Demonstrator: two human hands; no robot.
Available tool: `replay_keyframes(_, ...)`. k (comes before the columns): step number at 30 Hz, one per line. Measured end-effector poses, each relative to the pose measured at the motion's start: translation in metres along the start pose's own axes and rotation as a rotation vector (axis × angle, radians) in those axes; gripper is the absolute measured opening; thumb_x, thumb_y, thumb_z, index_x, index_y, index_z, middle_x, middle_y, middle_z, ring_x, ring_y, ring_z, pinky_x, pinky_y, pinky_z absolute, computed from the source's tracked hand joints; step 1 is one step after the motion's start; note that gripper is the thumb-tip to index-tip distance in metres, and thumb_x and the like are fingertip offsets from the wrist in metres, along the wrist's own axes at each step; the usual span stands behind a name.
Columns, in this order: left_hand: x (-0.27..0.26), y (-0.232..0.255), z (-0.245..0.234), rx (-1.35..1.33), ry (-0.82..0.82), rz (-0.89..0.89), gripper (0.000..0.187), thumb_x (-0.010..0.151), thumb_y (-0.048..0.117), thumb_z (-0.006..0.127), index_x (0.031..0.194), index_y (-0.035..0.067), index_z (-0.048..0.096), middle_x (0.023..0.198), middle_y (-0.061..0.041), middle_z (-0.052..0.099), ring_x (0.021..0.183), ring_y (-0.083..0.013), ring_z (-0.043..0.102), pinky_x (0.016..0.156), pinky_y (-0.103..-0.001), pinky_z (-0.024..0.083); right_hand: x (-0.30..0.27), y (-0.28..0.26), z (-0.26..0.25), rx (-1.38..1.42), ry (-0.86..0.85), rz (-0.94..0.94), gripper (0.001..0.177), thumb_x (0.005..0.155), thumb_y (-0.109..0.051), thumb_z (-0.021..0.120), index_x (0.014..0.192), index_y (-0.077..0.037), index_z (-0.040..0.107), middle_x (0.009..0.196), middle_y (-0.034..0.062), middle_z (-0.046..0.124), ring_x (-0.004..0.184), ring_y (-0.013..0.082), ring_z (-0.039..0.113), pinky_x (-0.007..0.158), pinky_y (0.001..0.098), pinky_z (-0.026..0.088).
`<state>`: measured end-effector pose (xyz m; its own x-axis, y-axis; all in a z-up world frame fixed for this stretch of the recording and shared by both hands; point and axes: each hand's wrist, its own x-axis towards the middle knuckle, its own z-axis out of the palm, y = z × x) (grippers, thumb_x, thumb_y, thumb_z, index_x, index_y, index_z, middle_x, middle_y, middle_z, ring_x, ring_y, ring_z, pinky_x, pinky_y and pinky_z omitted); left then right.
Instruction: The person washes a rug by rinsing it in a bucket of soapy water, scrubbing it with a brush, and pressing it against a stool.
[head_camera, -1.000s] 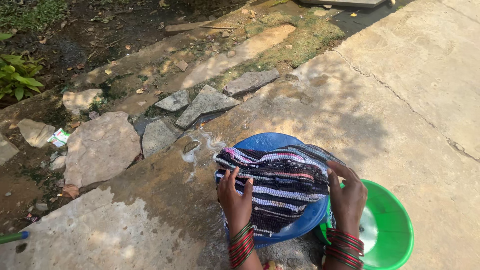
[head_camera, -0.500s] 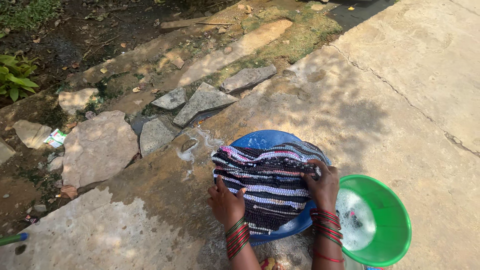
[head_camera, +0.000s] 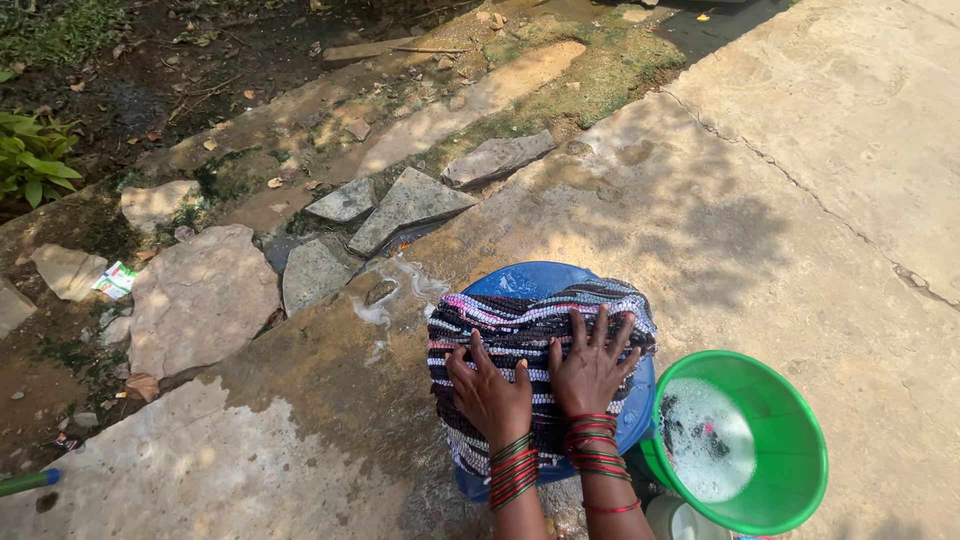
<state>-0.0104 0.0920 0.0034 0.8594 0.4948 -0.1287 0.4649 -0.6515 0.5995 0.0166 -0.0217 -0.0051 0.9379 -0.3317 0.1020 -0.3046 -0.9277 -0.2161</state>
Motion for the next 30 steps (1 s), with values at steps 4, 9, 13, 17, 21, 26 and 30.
replay_keyframes(4,-0.001,0.007,0.007,-0.022,0.158,0.018,0.096,0.075,0.042,0.082,0.155,0.022,0.033,0.157,-0.02,0.03,0.149,-0.042,0.021,0.105,-0.062,0.036,0.009,0.02,0.02,0.215,0.202,0.017,0.062,0.09,-0.045,0.066,0.147,-0.027,0.052,0.169,0.0134,0.028,0.155,0.0414,0.021,0.119,0.0652,0.02)
replay_keyframes(9,0.01,-0.012,0.01,0.07,0.271,0.003,0.091,0.082,0.064,0.068,0.155,0.023,0.034,0.159,-0.016,0.033,0.15,-0.0376,0.025,0.111,-0.072,0.023,0.024,0.057,0.016,0.316,0.318,0.109,0.069,0.09,-0.043,0.071,0.151,-0.018,0.05,0.159,0.0198,0.038,0.142,0.0478,0.034,0.11,0.0659,0.028)
replay_keyframes(13,0.013,-0.005,0.005,0.014,0.044,-0.02,0.091,0.081,0.072,0.063,0.154,0.026,0.035,0.155,-0.01,0.04,0.148,-0.0333,0.029,0.112,-0.072,0.02,0.021,0.056,0.004,0.341,0.25,0.012,0.065,0.081,-0.031,0.073,0.142,-0.016,0.056,0.137,0.0124,0.062,0.129,0.0417,0.047,0.111,0.0552,0.038)
replay_keyframes(17,0.003,0.012,0.011,-0.065,0.093,0.1,0.081,0.09,0.069,0.057,0.155,0.024,0.041,0.149,-0.015,0.049,0.141,-0.0351,0.041,0.115,-0.06,0.029,0.013,0.043,0.001,0.409,0.162,-0.077,0.048,0.079,-0.02,0.068,0.127,-0.019,0.066,0.118,0.0091,0.071,0.112,0.0335,0.062,0.106,0.0447,0.047)
replay_keyframes(21,-0.004,0.023,0.01,-0.226,-0.057,0.063,0.078,0.089,0.067,0.055,0.153,0.022,0.047,0.141,-0.012,0.057,0.131,-0.0339,0.053,0.112,-0.049,0.039,0.0,0.027,-0.001,0.692,-0.026,-0.078,0.044,0.089,-0.031,0.069,0.13,-0.015,0.065,0.117,0.013,0.071,0.109,0.0363,0.067,0.096,0.045,0.051)
replay_keyframes(26,-0.004,0.028,-0.023,-0.812,-0.08,0.321,0.06,0.091,0.054,0.069,0.133,0.012,0.064,0.13,-0.016,0.067,0.124,-0.0342,0.064,0.105,-0.046,0.048,-0.01,0.022,-0.045,1.104,0.018,-0.299,0.043,0.101,-0.039,0.065,0.127,-0.005,0.069,0.127,0.0176,0.072,0.12,0.0341,0.066,0.103,0.0393,0.047)
replay_keyframes(30,-0.019,0.031,-0.033,-0.672,0.091,0.49,0.049,0.093,0.044,0.071,0.129,0.01,0.067,0.124,-0.016,0.065,0.119,-0.0353,0.06,0.103,-0.049,0.048,-0.013,0.013,-0.069,1.029,0.109,-0.035,0.035,0.094,-0.037,0.071,0.102,-0.003,0.075,0.101,0.0157,0.076,0.094,0.0296,0.07,0.088,0.0374,0.052)
